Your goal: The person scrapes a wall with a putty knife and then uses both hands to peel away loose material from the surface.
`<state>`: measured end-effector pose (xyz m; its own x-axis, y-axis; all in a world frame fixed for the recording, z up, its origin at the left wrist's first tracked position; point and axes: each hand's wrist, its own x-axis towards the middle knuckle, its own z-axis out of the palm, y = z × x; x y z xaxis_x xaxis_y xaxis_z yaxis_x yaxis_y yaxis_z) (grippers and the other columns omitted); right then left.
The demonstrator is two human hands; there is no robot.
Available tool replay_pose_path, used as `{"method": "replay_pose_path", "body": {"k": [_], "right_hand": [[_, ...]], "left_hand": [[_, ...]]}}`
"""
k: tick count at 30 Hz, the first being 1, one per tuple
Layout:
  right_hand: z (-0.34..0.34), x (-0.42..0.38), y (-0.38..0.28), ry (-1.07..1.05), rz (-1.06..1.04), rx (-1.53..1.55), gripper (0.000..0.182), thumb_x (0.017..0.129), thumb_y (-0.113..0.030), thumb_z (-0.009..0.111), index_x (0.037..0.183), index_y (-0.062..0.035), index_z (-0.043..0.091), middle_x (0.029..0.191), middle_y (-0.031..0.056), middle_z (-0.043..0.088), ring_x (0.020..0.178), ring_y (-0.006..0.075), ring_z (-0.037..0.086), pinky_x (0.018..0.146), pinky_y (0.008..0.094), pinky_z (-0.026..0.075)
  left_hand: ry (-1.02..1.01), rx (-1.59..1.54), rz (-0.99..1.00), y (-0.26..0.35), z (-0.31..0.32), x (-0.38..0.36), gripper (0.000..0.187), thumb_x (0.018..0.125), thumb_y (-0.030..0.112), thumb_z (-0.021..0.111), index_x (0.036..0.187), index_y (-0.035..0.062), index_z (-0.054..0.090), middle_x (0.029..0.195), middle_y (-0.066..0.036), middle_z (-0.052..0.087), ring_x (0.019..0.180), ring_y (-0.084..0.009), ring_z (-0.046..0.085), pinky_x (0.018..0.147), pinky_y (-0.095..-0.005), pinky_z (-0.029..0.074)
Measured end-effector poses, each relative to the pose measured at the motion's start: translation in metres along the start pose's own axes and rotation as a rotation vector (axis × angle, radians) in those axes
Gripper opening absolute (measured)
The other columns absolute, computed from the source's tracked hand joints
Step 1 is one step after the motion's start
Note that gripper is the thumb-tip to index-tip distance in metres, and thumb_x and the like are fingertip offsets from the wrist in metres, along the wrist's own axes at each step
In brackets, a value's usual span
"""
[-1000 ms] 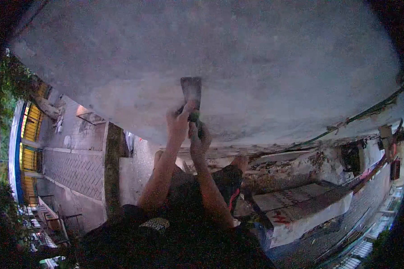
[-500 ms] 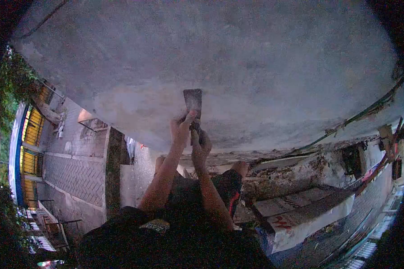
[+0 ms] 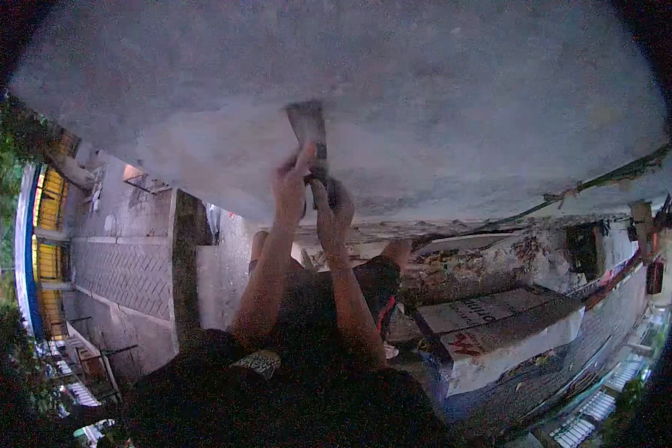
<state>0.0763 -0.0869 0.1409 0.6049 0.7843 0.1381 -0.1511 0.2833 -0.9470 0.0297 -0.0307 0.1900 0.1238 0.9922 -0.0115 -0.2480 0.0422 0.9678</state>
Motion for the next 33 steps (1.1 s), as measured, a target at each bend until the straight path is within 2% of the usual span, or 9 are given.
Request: {"method": "replay_pose_path", "body": {"k": [5, 8, 14, 18, 20, 24, 27, 29, 33], "right_hand": [[0.013, 0.011, -0.024, -0.053, 0.003, -0.011, 0.019, 0.077, -0.019, 0.054, 0.077, -0.0009, 0.051, 0.061, -0.0009, 0.045, 0.053, 0.0062, 0.039, 0.048, 0.0213, 0.032], [-0.016, 0.006, 0.030, -0.127, -0.003, -0.215, 0.017, 0.077, -0.018, 0.054, 0.079, -0.0012, 0.052, 0.061, -0.0017, 0.046, 0.053, 0.0055, 0.039, 0.048, 0.0205, 0.033], [-0.104, -0.043, 0.100, -0.373, 0.103, -0.569, 0.023, 0.075, -0.024, 0.056, 0.082, -0.0019, 0.054, 0.062, 0.0031, 0.051, 0.047, 0.0070, 0.043, 0.046, 0.0237, 0.036], [-0.110, -0.062, 0.094, -0.236, 0.735, -0.228, 0.030, 0.074, -0.030, 0.055, 0.085, -0.0019, 0.053, 0.061, 0.0031, 0.051, 0.044, 0.0086, 0.044, 0.044, 0.0255, 0.036], [-0.101, -0.056, 0.083, -0.103, 0.784, -0.313, 0.038, 0.073, -0.035, 0.054, 0.092, -0.0027, 0.052, 0.070, 0.0062, 0.053, 0.055, 0.0131, 0.049, 0.052, 0.0288, 0.039], [-0.069, -0.031, 0.004, -0.100, 0.927, -0.224, 0.052, 0.072, -0.044, 0.051, 0.107, -0.0061, 0.048, 0.100, 0.0128, 0.049, 0.093, 0.0232, 0.046, 0.078, 0.0375, 0.035], [-0.079, -0.025, 0.005, -0.260, 0.780, -0.084, 0.029, 0.074, -0.033, 0.054, 0.077, -0.0041, 0.053, 0.063, 0.0016, 0.052, 0.046, 0.0101, 0.048, 0.041, 0.0278, 0.036], [-0.086, -0.033, -0.016, -0.308, 0.681, 0.170, 0.028, 0.074, -0.031, 0.055, 0.079, -0.0035, 0.053, 0.068, 0.0028, 0.053, 0.054, 0.0118, 0.050, 0.048, 0.0276, 0.039], [-0.091, -0.045, -0.023, -0.473, 0.208, -0.272, 0.033, 0.074, -0.025, 0.055, 0.100, -0.0072, 0.047, 0.083, 0.0055, 0.054, 0.069, 0.0173, 0.052, 0.062, 0.0300, 0.040]], "left_hand": [[-0.090, -0.027, 0.071, 0.036, -0.001, 0.005, 0.027, 0.076, 0.022, 0.055, 0.082, -0.0039, 0.056, 0.067, -0.003, 0.054, 0.063, -0.0076, 0.047, 0.054, -0.0217, 0.037], [-0.122, 0.216, 0.102, -0.014, -0.029, 0.007, 0.027, 0.078, 0.022, 0.052, 0.085, -0.0037, 0.056, 0.070, -0.004, 0.055, 0.066, -0.0083, 0.048, 0.058, -0.0216, 0.039], [-0.291, 0.261, -0.396, -0.087, -0.092, -0.037, 0.033, 0.082, 0.024, 0.046, 0.101, -0.0026, 0.049, 0.094, -0.007, 0.053, 0.080, -0.0148, 0.053, 0.067, -0.0252, 0.044], [-0.404, -0.027, -0.327, -0.147, -0.139, -0.060, 0.035, 0.084, 0.028, 0.041, 0.104, 0.0005, 0.047, 0.096, -0.009, 0.052, 0.083, -0.0167, 0.052, 0.067, -0.0283, 0.044], [-0.437, -0.295, -0.427, -0.133, -0.141, -0.067, 0.035, 0.084, 0.029, 0.039, 0.107, 0.0031, 0.045, 0.098, -0.009, 0.052, 0.084, -0.0179, 0.052, 0.068, -0.0303, 0.044], [-0.385, 0.439, -0.353, -0.053, -0.120, -0.068, 0.038, 0.084, 0.033, 0.037, 0.109, 0.0048, 0.043, 0.098, -0.008, 0.052, 0.084, -0.0179, 0.052, 0.070, -0.0312, 0.042], [-0.317, 0.165, -0.567, -0.083, -0.150, -0.046, 0.044, 0.084, 0.040, 0.034, 0.107, 0.0047, 0.045, 0.098, -0.008, 0.053, 0.083, -0.0171, 0.051, 0.071, -0.0291, 0.041], [-0.329, 0.222, -0.546, -0.105, -0.181, -0.032, 0.048, 0.083, 0.044, 0.032, 0.107, 0.0043, 0.046, 0.098, -0.009, 0.053, 0.083, -0.0168, 0.051, 0.072, -0.0284, 0.040], [-0.345, 0.202, -0.543, -0.069, -0.179, -0.029, 0.054, 0.081, 0.048, 0.030, 0.108, 0.0039, 0.044, 0.098, -0.009, 0.052, 0.086, -0.0171, 0.050, 0.074, -0.0292, 0.040]]}}
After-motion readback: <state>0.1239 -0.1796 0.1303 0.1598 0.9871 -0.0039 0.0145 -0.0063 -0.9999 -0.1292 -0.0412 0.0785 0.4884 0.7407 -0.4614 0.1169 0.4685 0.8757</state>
